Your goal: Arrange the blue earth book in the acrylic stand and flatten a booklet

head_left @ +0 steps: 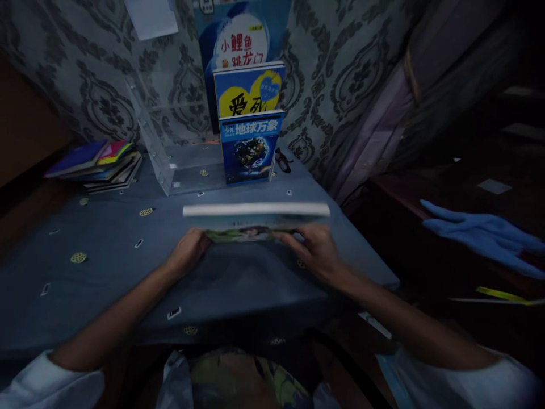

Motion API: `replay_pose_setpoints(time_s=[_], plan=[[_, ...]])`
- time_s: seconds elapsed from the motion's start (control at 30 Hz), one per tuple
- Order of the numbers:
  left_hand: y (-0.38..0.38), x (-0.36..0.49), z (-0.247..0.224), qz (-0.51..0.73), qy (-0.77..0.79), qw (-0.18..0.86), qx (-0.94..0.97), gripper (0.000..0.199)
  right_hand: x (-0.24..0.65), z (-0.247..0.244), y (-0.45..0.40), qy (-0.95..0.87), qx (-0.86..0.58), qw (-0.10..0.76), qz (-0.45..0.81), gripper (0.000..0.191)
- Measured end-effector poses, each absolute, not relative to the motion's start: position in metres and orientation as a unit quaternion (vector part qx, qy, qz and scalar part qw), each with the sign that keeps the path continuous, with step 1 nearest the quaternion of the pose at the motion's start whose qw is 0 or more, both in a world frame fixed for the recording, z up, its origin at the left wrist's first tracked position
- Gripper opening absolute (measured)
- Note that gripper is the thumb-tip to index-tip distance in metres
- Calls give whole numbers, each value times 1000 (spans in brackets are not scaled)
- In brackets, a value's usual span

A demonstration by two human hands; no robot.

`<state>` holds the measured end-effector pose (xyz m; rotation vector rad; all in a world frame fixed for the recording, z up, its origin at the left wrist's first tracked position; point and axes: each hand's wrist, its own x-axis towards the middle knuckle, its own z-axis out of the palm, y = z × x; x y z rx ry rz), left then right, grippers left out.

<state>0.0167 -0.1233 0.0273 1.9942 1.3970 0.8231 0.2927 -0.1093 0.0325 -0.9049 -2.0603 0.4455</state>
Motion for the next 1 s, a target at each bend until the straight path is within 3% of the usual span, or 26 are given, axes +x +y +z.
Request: replay_pose_setpoints(time_s=[0.07,0.2,0.27,0.37,0.43,0.6,0.77,1.0], plan=[[-120,20,22,351,521,298,719,77,286,27,-93,-796,-397,406,210,40],[-120,24,23,424,487,359,674,53,279,21,-72,-771,-422,416,233,37],[-120,22,27,375,521,321,696,40,279,19,-67,-766,-435,405,243,36],[-120,16,34,202,603,209,742,31,282,16,-66,-758,-473,360,270,29],[-119,15,37,106,630,148,755,28,284,13,-68,-756,-506,322,262,36],[-115,18,37,72,634,84,766,21,285,6,-70,-784,-522,266,206,35],[-100,10,18,152,549,8,822,37,286,1,-60,-829,-474,277,106,32],[-59,-5,3,135,517,25,845,57,278,-10,-28,-857,-442,250,86,41]])
